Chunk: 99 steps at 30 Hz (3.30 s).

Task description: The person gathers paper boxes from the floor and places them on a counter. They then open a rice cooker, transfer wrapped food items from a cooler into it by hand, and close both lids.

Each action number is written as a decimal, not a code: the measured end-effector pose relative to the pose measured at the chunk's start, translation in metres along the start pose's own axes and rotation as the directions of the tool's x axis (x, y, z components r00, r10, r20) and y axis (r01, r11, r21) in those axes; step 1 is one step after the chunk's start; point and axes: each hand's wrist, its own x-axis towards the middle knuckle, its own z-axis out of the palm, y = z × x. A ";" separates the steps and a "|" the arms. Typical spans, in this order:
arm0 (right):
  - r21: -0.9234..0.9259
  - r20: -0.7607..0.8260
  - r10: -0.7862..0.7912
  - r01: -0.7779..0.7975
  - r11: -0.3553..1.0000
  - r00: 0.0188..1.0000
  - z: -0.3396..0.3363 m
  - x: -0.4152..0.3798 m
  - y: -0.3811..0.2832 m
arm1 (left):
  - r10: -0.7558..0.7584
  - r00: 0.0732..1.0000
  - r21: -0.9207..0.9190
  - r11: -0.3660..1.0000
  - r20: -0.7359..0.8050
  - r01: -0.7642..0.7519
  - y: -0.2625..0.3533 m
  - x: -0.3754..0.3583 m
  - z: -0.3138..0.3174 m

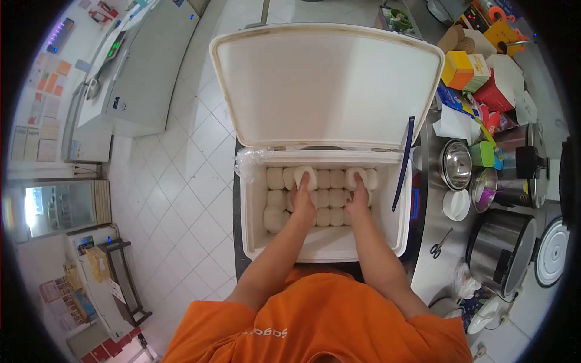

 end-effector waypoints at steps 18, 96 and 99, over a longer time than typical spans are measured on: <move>-0.002 0.546 0.073 -0.086 0.996 0.835 -0.081 -0.110 -0.059 | 0.359 0.836 0.465 0.705 0.415 -0.535 0.007 -0.051 -0.048; -0.495 0.730 -0.173 0.686 0.533 0.661 -0.126 -0.291 -0.224 | -0.325 0.886 -0.171 0.944 -0.331 0.282 -0.001 0.081 0.078; -0.404 0.505 -0.019 0.256 0.878 0.863 -0.039 -0.163 -0.108 | -0.377 0.882 -0.236 0.919 -0.283 0.317 0.021 0.093 0.091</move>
